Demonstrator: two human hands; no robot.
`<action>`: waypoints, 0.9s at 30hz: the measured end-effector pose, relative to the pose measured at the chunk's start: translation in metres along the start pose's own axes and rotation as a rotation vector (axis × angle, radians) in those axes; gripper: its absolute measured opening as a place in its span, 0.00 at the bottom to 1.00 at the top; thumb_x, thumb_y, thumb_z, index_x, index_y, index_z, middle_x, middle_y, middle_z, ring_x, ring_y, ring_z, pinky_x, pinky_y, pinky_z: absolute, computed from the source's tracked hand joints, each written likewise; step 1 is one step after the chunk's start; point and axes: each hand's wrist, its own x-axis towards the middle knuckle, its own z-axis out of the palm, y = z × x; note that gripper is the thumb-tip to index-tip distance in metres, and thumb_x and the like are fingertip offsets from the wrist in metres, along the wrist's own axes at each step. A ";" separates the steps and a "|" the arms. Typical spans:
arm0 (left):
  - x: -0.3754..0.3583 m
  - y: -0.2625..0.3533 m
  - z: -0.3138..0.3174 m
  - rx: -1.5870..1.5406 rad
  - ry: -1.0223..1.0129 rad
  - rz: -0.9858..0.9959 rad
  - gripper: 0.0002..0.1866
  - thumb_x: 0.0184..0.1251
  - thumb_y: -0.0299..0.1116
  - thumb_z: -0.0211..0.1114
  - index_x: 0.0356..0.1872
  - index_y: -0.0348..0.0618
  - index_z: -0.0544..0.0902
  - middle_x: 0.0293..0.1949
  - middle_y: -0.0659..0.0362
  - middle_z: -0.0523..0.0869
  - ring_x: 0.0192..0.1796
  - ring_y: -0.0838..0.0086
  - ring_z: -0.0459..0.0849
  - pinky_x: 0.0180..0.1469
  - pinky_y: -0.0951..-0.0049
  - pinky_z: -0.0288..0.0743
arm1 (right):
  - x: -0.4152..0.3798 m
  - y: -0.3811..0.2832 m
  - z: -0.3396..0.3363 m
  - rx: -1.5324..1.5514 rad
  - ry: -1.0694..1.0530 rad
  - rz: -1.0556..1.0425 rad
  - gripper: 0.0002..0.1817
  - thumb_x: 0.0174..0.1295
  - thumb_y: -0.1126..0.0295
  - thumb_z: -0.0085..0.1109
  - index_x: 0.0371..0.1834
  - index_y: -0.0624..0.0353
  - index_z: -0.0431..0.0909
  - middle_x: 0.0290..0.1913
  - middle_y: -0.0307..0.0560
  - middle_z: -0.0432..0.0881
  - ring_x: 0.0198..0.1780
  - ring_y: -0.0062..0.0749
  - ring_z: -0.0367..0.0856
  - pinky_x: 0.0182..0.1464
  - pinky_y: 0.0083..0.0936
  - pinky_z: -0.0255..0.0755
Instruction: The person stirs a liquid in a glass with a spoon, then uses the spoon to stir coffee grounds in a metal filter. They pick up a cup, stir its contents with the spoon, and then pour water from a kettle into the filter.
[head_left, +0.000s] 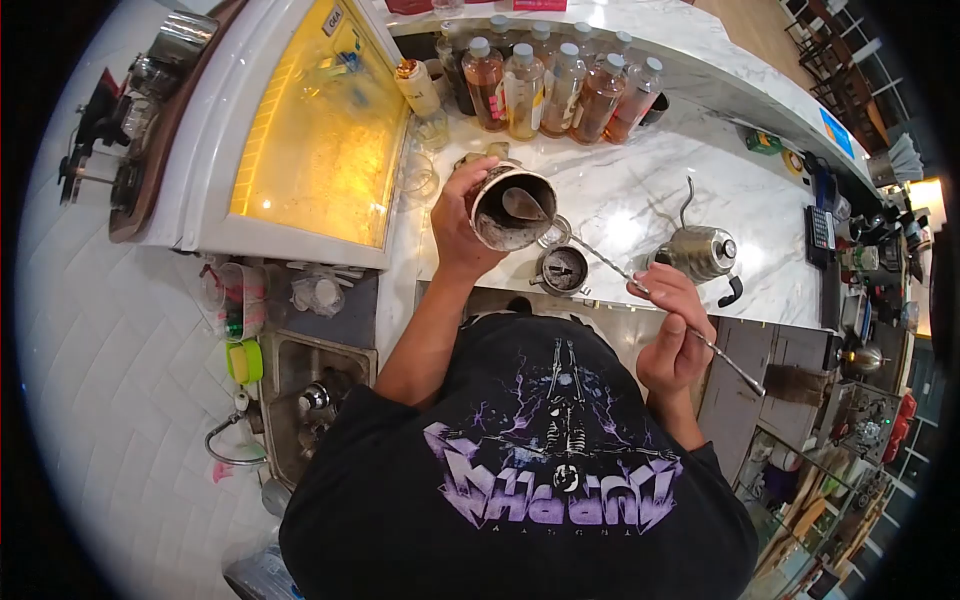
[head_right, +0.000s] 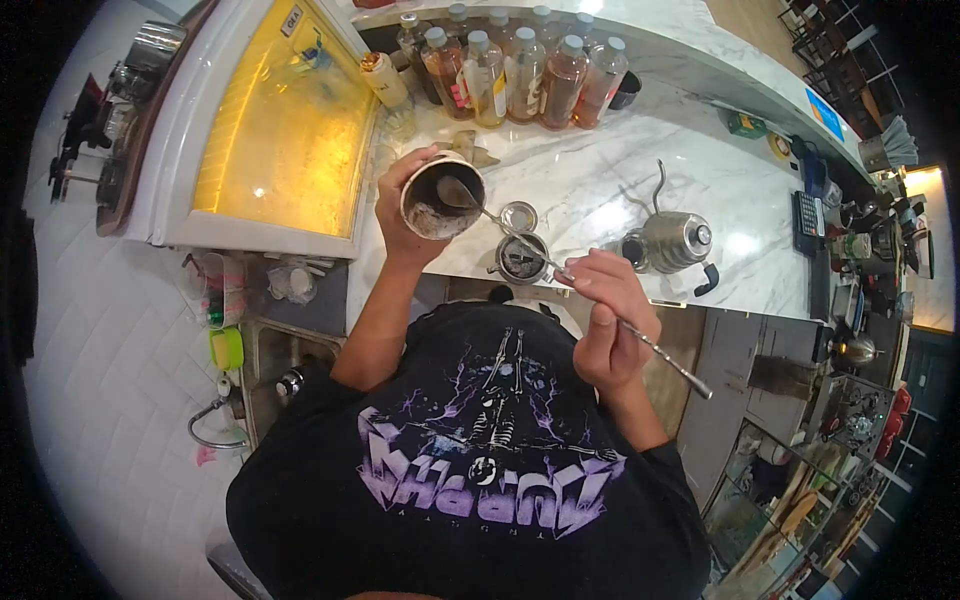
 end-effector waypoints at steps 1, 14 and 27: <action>0.001 0.007 0.001 -0.013 0.004 -0.005 0.47 0.43 0.35 0.93 0.62 0.41 0.69 0.62 0.45 0.83 0.62 0.58 0.86 0.65 0.62 0.82 | 0.003 -0.003 -0.003 0.007 0.006 -0.010 0.13 0.81 0.68 0.49 0.49 0.66 0.80 0.42 0.61 0.90 0.49 0.54 0.89 0.62 0.54 0.77; 0.028 0.074 0.053 -0.061 0.007 0.043 0.46 0.44 0.33 0.92 0.63 0.41 0.71 0.61 0.48 0.82 0.61 0.60 0.85 0.64 0.63 0.81 | 0.019 -0.041 -0.057 -0.175 0.002 -0.215 0.05 0.78 0.72 0.56 0.48 0.60 0.79 0.42 0.51 0.90 0.49 0.50 0.90 0.61 0.55 0.78; 0.012 0.117 0.096 -0.029 -0.020 0.113 0.45 0.44 0.43 0.90 0.63 0.41 0.74 0.58 0.50 0.82 0.61 0.59 0.82 0.65 0.60 0.77 | -0.014 -0.037 -0.101 -0.202 0.074 -0.201 0.04 0.76 0.74 0.57 0.49 0.60 0.79 0.42 0.49 0.91 0.50 0.49 0.90 0.62 0.53 0.77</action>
